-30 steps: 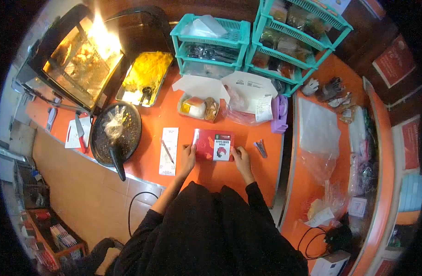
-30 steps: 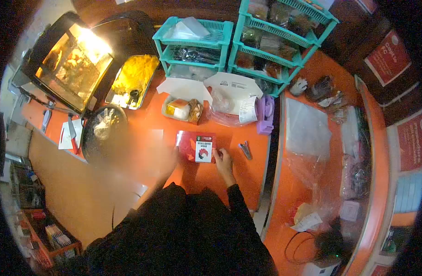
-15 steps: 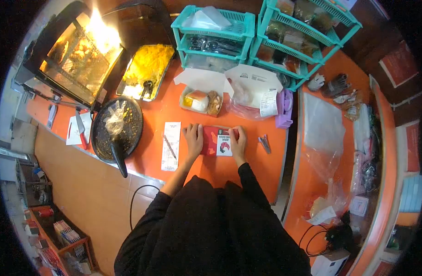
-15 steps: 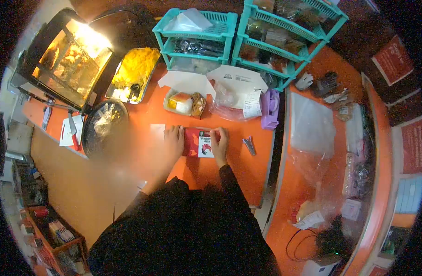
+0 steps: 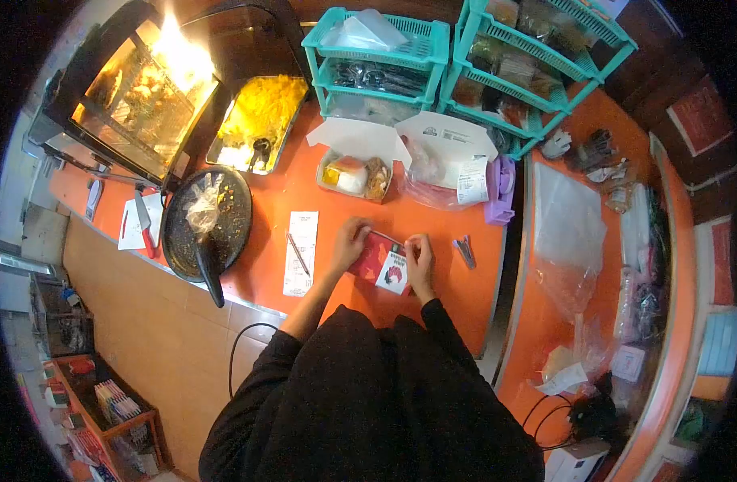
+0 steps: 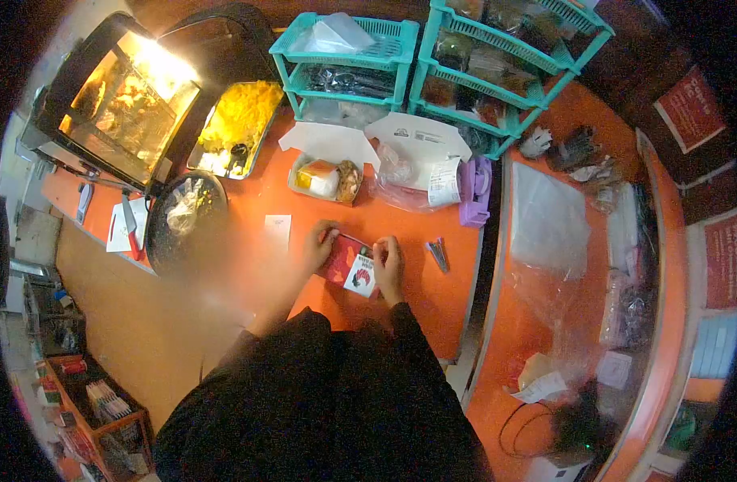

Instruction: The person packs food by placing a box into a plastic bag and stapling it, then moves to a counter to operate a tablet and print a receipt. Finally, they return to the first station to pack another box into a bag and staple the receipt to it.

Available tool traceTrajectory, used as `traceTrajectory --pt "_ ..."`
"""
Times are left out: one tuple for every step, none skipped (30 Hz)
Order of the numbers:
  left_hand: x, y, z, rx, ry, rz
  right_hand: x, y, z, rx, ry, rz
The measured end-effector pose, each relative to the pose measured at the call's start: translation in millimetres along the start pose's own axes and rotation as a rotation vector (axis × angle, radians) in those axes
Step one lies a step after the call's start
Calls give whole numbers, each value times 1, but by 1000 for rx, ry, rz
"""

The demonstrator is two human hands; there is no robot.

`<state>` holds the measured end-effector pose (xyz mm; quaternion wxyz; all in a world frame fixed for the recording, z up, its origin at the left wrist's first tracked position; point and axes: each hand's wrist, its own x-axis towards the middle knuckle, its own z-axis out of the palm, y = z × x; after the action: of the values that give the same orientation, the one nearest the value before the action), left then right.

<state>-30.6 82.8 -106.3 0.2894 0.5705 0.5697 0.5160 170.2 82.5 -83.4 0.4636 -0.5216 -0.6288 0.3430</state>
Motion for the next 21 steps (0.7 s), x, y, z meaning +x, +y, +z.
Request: traceTrajectory --pt "-2 18 4 267 -12 59 -7 3 -5 -91 -39 12" --pt "-4 51 8 532 -27 120 -13 -6 -12 -183 -42 33" --pt "-8 71 18 795 -41 186 -10 -12 -20 -252 -37 46" --pt "-17 70 38 759 -51 107 -7 -15 -32 -324 -30 61" --pt "-32 70 54 791 -66 114 -5 -16 -46 -396 -23 81" --pt "-45 77 67 823 -80 121 12 -6 -64 -338 116 53" --pt "-52 82 76 856 -90 130 28 3 -81 -280 253 16" --pt "-55 81 79 801 -124 133 47 19 -99 -153 356 141" --pt "-54 86 77 743 -165 153 70 30 -122 -377 486 18" --pt "-52 94 72 686 -201 170 92 40 -142 -598 609 -111" --pt "-51 98 68 631 -235 185 110 48 -156 -586 588 -7" --pt "-50 92 69 617 -289 210 125 55 -166 -570 565 96" --pt "-48 81 72 603 -342 235 139 67 -174 -654 490 107" --pt "-45 75 73 590 -392 258 151 83 -178 -737 411 114" --pt "-42 76 70 578 -462 283 160 95 -182 -819 328 119" --pt "-38 77 66 567 -529 307 167 103 -188 -809 280 149" --pt "-35 79 62 555 -598 331 175 110 -193 -798 232 179" --pt "-38 76 61 545 -546 321 178 114 -192 -789 183 213" --pt "-43 71 61 534 -499 314 171 111 -191 -539 195 273" --pt "-49 66 62 520 -455 309 158 108 -196 -290 208 333" --pt "-56 78 61 636 -352 208 149 102 -201 -43 220 392"
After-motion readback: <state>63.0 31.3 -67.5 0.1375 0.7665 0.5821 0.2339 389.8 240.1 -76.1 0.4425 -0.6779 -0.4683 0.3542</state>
